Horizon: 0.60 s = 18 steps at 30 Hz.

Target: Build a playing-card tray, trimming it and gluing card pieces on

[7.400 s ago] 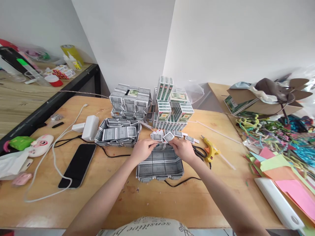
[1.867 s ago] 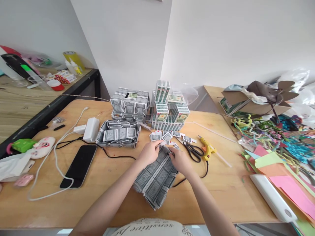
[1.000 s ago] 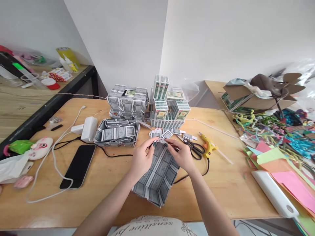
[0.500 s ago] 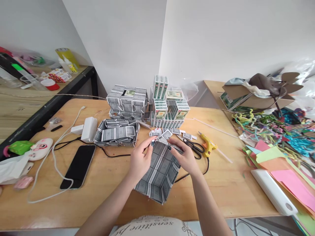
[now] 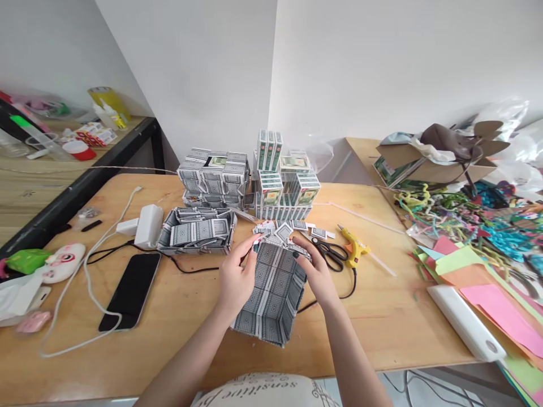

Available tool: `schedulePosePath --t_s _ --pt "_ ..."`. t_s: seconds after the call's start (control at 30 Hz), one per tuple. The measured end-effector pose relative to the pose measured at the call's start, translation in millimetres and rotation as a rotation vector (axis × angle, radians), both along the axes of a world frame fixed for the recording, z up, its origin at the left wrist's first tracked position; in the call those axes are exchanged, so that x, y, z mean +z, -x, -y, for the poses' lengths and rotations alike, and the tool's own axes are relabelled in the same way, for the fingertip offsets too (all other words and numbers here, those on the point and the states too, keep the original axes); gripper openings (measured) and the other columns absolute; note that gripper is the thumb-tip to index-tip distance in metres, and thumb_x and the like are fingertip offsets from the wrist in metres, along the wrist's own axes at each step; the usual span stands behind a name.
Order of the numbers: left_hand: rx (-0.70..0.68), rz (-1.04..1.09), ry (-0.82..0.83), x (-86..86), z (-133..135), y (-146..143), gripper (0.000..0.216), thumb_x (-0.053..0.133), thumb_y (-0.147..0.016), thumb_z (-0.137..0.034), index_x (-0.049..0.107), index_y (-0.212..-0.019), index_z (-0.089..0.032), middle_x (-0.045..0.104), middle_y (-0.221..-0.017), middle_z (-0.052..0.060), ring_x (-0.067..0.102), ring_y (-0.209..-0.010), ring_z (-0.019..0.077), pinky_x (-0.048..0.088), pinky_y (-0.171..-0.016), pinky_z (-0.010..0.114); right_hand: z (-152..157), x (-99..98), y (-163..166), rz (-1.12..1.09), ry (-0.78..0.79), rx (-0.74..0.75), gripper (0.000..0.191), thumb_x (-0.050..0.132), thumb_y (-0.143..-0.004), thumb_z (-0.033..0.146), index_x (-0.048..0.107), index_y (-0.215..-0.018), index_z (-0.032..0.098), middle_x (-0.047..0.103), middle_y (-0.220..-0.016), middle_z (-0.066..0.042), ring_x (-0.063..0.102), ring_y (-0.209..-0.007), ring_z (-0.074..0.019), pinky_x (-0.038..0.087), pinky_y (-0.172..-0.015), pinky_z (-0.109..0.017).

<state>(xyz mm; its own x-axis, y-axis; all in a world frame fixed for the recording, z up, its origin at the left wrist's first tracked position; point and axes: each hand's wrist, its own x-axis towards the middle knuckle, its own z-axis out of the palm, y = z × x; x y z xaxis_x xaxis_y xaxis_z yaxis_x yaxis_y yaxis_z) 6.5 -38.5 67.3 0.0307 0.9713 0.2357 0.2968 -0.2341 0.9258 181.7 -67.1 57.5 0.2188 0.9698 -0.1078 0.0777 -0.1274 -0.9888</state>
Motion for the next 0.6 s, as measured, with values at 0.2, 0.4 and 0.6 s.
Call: schedulePosePath --t_s 0.2,0.4,0.6 --pt "0.018 -0.005 0.008 0.1 0 1 0.028 0.047 -0.085 -0.021 0.061 -0.11 -0.019 0.063 -0.113 0.006 0.057 -0.107 0.0175 0.044 -0.096 0.033 0 -7.1 1 -0.041 0.019 -0.03 0.036 0.048 -0.075 0.035 0.061 -0.107 0.023 0.061 -0.115 -0.002 0.049 -0.111 -0.0237 0.034 -0.096 -0.036" --pt "0.002 0.015 0.019 0.0 1 0 0.029 0.048 -0.085 -0.022 0.061 -0.11 -0.019 0.063 -0.113 0.007 0.057 -0.106 0.0186 0.047 -0.092 0.033 -4 -15.4 0 -0.038 0.029 -0.04 0.037 0.044 -0.075 0.035 0.062 -0.105 0.023 0.065 -0.107 -0.002 0.056 -0.098 -0.0241 0.042 -0.081 -0.033" --pt "0.003 -0.003 0.022 1.6 2 0 0.029 0.047 -0.084 -0.02 0.06 -0.111 -0.02 0.063 -0.112 0.006 0.058 -0.105 0.0176 0.047 -0.092 0.032 -8 -10.1 1 -0.068 0.038 -0.019 0.039 0.046 -0.073 0.037 0.063 -0.106 0.022 0.068 -0.093 -0.001 0.06 -0.083 -0.0234 0.043 -0.07 -0.032"
